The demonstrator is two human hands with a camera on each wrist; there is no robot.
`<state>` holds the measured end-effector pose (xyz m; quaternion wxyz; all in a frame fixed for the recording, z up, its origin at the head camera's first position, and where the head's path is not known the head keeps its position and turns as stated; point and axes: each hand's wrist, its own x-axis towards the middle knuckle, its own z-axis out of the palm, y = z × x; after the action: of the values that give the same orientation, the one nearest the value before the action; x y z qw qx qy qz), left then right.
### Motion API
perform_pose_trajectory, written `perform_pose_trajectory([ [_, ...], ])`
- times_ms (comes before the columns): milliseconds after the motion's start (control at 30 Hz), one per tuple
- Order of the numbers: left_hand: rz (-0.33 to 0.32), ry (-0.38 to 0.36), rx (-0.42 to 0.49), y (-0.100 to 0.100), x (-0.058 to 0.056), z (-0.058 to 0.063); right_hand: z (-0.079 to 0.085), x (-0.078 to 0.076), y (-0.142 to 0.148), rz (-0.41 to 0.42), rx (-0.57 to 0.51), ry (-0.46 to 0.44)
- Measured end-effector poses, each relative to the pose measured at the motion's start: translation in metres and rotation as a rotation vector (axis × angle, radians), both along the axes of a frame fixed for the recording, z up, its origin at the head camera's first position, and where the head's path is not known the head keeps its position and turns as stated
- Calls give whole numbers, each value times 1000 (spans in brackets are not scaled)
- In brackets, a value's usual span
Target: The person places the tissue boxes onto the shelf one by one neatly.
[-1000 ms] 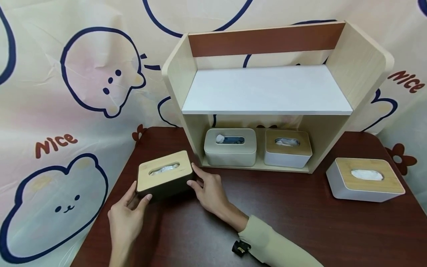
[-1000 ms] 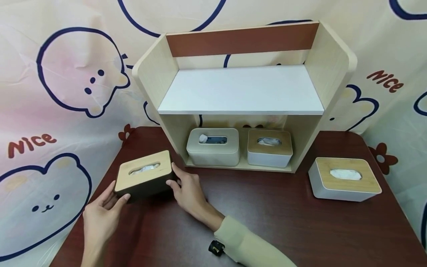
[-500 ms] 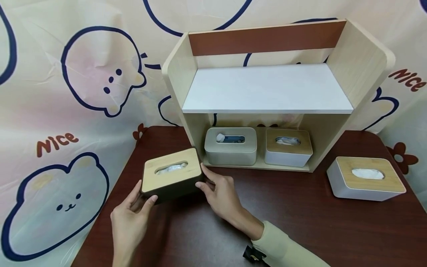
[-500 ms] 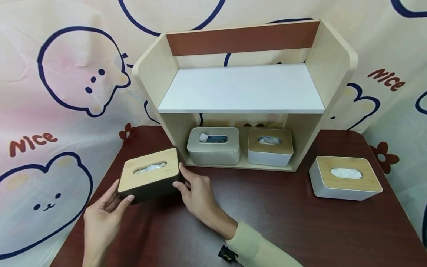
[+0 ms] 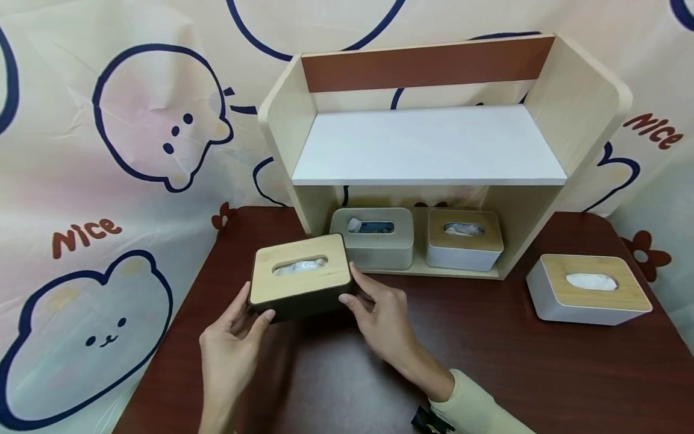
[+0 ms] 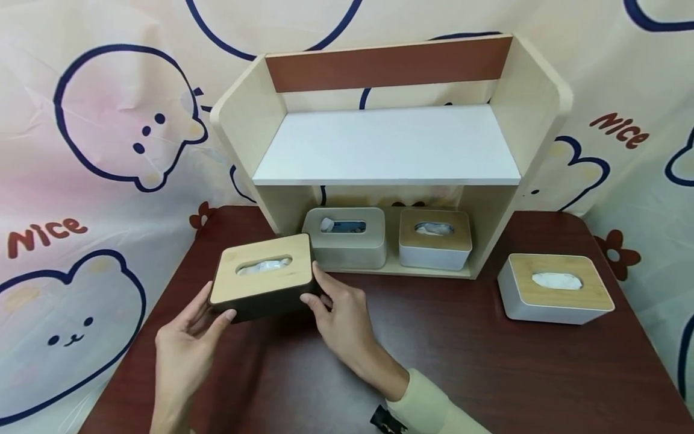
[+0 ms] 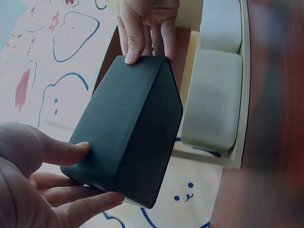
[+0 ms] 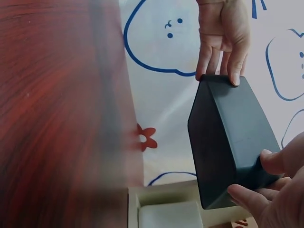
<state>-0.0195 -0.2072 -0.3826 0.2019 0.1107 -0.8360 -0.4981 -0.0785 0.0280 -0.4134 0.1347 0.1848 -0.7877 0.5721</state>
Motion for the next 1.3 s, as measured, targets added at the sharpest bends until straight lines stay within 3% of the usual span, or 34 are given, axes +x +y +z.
perform_pose_trajectory([
  [333, -76, 54, 15, 23, -12, 1, 5, 3, 25, -129, 87, 61],
  [600, -144, 96, 1, 38, -19, 5, 14, 9, 45, -186, 117, 106],
  [1033, -224, 152, -22, 56, -32, 26, 41, 9, 71, -263, 154, 178],
  [1300, -267, 194, -55, 65, -38, 43, 58, 8, 81, -272, 122, 187],
])
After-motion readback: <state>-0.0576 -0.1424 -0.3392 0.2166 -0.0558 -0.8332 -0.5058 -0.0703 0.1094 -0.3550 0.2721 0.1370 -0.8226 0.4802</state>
